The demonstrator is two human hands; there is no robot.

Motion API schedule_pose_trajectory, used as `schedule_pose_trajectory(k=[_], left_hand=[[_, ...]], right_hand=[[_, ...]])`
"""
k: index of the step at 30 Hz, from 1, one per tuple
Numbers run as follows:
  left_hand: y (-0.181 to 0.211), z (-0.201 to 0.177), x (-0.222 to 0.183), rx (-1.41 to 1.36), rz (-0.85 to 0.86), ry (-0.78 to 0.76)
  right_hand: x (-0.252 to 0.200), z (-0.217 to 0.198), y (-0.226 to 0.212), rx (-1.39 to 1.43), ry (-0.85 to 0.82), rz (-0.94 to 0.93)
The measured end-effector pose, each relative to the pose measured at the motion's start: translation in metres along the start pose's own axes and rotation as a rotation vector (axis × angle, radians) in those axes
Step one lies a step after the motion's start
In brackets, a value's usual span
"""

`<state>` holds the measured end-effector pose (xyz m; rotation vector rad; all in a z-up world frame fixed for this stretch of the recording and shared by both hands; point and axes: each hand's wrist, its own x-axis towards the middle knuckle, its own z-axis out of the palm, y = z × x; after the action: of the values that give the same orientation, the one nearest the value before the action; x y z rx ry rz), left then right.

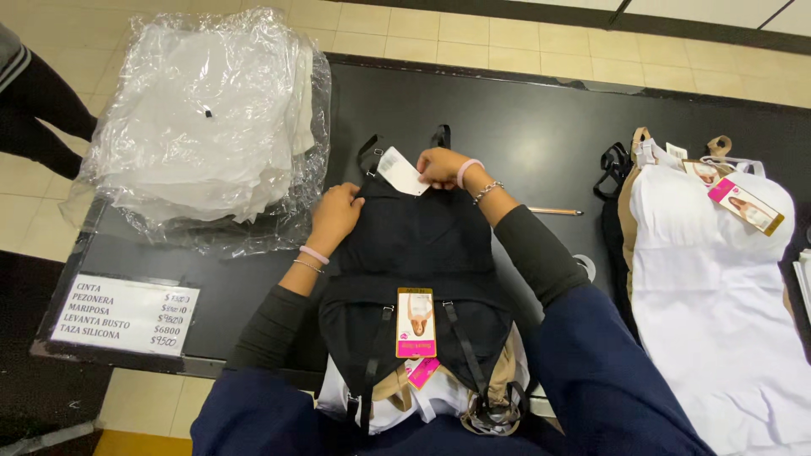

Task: The person measures the length of various camisoles and bras by pulling a strip of white tape across the garment and marking it with a pencil.

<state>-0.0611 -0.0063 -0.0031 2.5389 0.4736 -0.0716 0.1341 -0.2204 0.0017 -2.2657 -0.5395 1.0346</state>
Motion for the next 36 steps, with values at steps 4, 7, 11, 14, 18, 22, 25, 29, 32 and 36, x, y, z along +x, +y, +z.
schedule_pose_trajectory(k=[4,7,11,14,18,22,25,29,32,36], left_hand=[[-0.013,0.005,0.011,-0.07,0.013,0.019],[-0.01,0.001,0.009,-0.049,0.014,0.0],[-0.001,-0.006,0.002,-0.047,0.011,-0.001],[0.002,-0.007,-0.008,-0.061,0.034,0.029],[0.024,-0.021,-0.033,-0.112,0.042,0.059],[0.036,-0.02,-0.042,-0.148,0.053,0.035],[0.044,-0.009,-0.042,-0.175,0.051,0.102],[0.049,0.001,-0.034,-0.112,0.075,0.226],[0.041,0.014,-0.01,-0.081,0.091,0.277],[0.041,0.016,0.021,-0.049,0.093,0.376]], right_hand=[[-0.016,0.008,0.017,0.275,0.082,-0.052],[-0.038,0.017,0.014,0.415,0.167,-0.027],[-0.09,0.022,0.0,0.167,0.216,-0.532],[-0.13,0.011,0.003,-0.316,0.169,-0.809],[-0.17,0.007,0.023,-0.464,0.31,-0.69],[-0.221,0.074,0.027,-0.605,0.47,-0.631],[-0.217,0.107,0.046,-0.522,0.148,-0.353],[-0.198,0.101,0.053,-0.434,0.085,-0.28],[-0.179,0.089,0.055,-0.461,0.114,-0.309],[-0.144,0.068,0.062,-0.479,0.134,-0.336]])
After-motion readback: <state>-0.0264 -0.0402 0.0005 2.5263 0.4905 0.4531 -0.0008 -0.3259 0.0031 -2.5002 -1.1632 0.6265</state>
